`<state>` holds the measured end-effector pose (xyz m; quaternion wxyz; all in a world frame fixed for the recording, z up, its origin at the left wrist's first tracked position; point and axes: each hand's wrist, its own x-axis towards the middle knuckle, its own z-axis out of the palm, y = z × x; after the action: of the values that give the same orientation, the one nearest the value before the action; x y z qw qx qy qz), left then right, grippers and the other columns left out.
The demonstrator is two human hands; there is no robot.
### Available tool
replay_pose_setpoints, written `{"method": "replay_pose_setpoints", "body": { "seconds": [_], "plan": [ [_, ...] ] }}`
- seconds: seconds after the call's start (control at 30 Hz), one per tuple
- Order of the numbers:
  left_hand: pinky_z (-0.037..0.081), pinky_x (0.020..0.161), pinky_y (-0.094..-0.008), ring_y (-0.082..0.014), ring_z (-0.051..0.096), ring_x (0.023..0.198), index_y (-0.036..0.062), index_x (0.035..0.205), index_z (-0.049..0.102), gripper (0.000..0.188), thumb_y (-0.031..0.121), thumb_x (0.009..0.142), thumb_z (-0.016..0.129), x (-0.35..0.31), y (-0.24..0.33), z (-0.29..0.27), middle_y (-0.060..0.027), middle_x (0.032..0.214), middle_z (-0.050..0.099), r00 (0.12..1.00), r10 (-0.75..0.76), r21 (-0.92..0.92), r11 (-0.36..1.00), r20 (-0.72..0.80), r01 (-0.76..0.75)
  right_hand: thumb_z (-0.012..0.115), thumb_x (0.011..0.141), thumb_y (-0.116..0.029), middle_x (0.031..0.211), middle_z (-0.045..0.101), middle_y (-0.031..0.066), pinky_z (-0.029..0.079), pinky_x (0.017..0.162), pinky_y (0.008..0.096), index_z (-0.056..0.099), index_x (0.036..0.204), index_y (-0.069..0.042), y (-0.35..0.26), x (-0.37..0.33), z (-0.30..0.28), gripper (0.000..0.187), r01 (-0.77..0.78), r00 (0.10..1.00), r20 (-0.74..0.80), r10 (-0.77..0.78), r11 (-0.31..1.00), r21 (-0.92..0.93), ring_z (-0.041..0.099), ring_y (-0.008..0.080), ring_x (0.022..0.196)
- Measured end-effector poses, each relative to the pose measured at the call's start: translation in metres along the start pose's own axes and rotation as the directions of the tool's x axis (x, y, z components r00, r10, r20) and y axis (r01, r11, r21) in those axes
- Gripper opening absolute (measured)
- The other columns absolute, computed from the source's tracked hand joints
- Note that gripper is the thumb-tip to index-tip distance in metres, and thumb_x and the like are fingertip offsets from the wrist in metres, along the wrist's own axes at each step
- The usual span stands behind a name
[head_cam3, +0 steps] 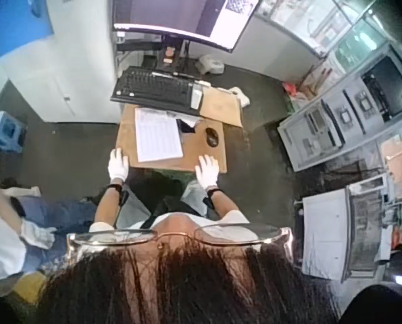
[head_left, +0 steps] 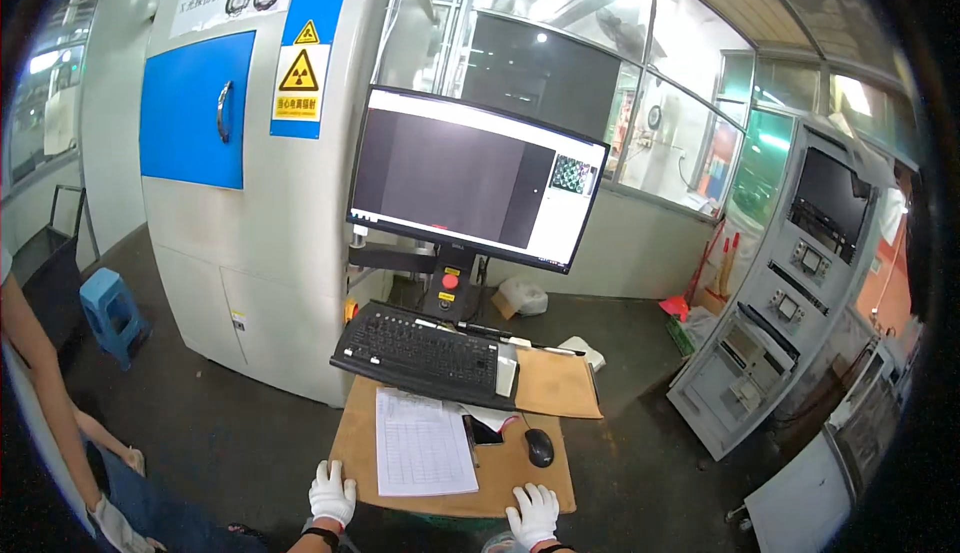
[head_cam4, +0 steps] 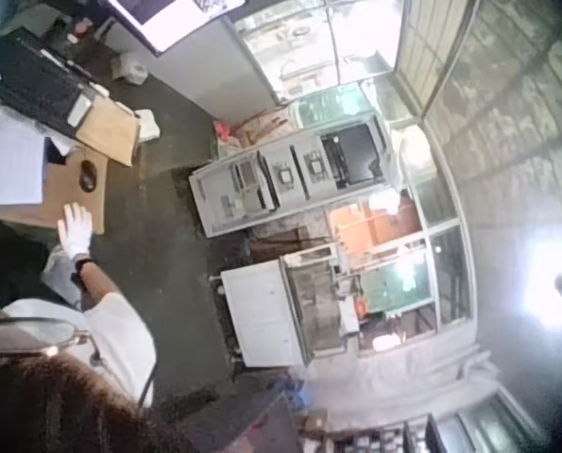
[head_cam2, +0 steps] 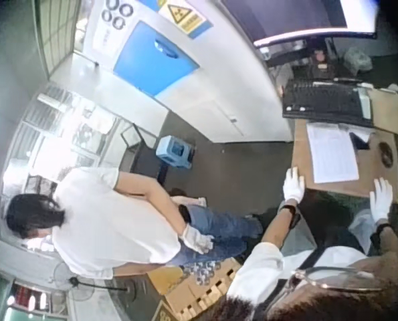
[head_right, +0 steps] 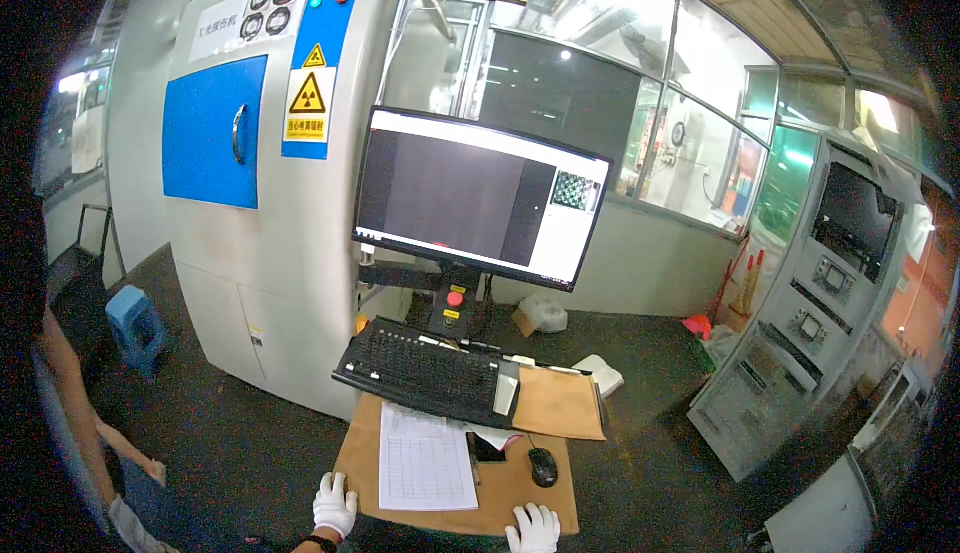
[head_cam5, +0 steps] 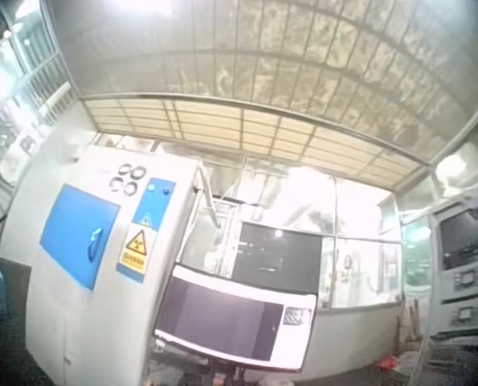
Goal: The operator uses a computer workstation and physical controls to perform X-ray inspection and quality control on metal components inside a specialized machine.
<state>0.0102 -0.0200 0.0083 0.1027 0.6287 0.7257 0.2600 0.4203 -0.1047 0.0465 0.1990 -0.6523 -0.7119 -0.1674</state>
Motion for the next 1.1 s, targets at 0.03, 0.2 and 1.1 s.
{"method": "replay_pose_setpoints", "body": {
  "seconds": [0.03,0.2,1.1],
  "plan": [
    [0.051,0.098,-0.0546,-0.0465,0.061,0.116,0.0134,0.142,0.052,0.056,0.034,0.092,0.066,0.008,0.002,0.001,-0.0249,0.15,0.047,1.0,0.01,-0.013,1.0,0.004,-0.01,0.065,0.095,-0.035,0.144,0.058,0.0203,0.034,0.117,0.0591,0.059,0.143,-0.014,0.002,-0.004,0.009,0.053,-0.041,0.998,0.056,0.037,0.996,0.074,0.05,0.0458,0.134],
    [0.053,0.096,-0.0543,-0.047,0.062,0.113,0.0132,0.14,0.052,0.056,0.03,0.09,0.068,0.026,-0.005,0.02,-0.0251,0.149,0.048,0.998,0.041,-0.015,0.999,-0.046,-0.041,0.066,0.094,-0.034,0.143,0.058,0.0201,0.034,0.116,0.0589,0.06,0.141,-0.011,0.007,0.013,0.021,0.053,-0.049,0.998,0.049,0.045,0.996,0.068,0.05,0.0456,0.134],
    [0.052,0.102,-0.0445,-0.0356,0.066,0.119,0.0082,0.127,0.068,0.05,0.045,0.108,0.04,-0.138,-0.179,-0.078,-0.0218,0.122,0.071,0.591,-0.37,0.09,0.889,0.717,0.448,0.048,0.099,-0.056,0.155,0.05,0.0217,0.045,0.111,0.0553,0.048,0.154,-0.017,0.038,0.135,0.013,0.068,-0.017,0.569,0.819,0.076,0.997,-0.081,0.057,0.0467,0.132]
  ]
}}
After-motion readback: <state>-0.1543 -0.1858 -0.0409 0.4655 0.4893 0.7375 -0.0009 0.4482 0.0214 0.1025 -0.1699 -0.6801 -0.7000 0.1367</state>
